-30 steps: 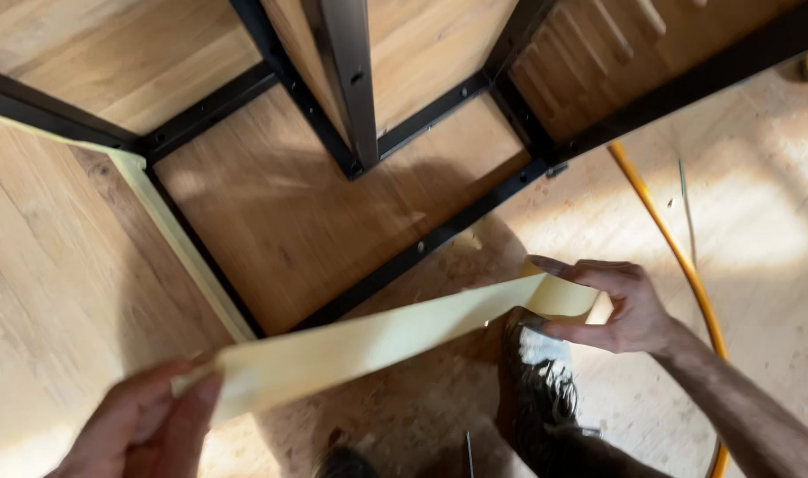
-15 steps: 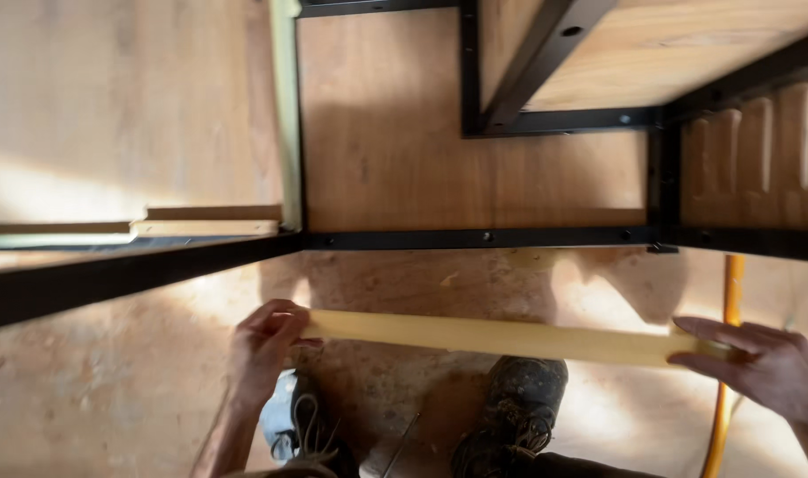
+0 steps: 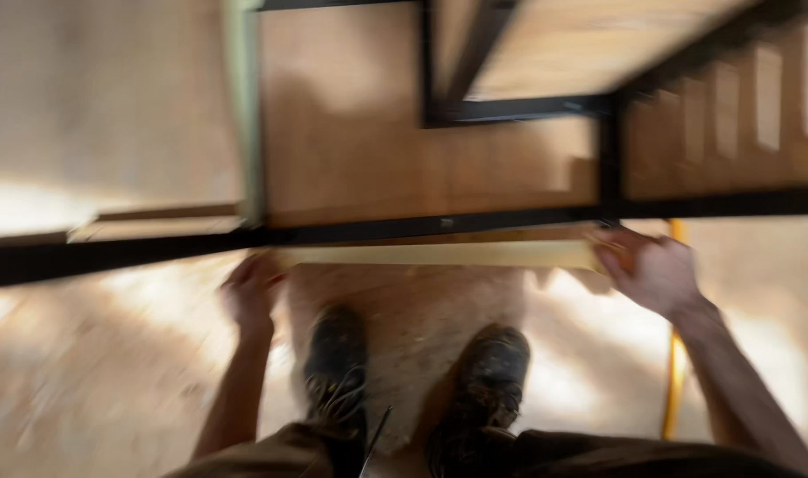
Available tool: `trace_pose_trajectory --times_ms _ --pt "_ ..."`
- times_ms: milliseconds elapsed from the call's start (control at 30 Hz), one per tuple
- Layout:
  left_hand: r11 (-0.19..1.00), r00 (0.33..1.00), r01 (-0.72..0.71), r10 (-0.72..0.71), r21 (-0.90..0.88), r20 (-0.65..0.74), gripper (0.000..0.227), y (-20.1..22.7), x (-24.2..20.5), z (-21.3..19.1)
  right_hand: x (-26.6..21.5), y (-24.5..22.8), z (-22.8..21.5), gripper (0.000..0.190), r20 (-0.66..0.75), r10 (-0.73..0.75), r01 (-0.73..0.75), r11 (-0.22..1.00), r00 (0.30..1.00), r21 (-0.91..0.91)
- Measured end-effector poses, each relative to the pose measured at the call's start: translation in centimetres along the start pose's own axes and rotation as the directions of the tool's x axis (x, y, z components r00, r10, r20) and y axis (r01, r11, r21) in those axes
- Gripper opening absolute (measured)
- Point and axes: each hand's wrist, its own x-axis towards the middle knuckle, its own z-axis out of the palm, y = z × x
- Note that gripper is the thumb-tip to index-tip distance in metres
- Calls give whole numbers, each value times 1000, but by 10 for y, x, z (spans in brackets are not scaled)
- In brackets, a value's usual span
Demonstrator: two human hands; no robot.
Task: The person applies masking tape to the edges of a wooden cabinet and its metal frame, smoothing the tape with their fingers and removing small pieces as needed.
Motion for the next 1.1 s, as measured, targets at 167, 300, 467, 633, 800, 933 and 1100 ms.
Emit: trace_pose_trajectory --times_ms 167,300,467,633,800,933,1100 --pt "993 994 -68 76 97 -83 16 4 5 10 -6 8 -14 29 -209 -148 203 940 967 275" --pt "993 995 -71 78 91 -69 22 15 -1 11 -18 28 -33 28 -267 -177 305 755 947 581" --pt "992 993 -45 57 118 -104 24 21 -8 10 -9 35 -19 23 -409 -153 282 919 899 275" --pt "964 982 -190 185 187 42 21 8 -1 1 11 12 17 31 -473 13 26 997 881 77" --pt "970 985 -174 169 172 47 21 16 -11 5 13 3 23 35 -523 119 -60 990 844 128" --pt "967 985 -174 170 186 41 20 18 -14 7 15 -4 25 39 -531 185 -147 983 827 114" --pt "975 987 -160 158 154 30 21 13 -6 6 19 -14 28 50 -545 271 -282 957 793 65"
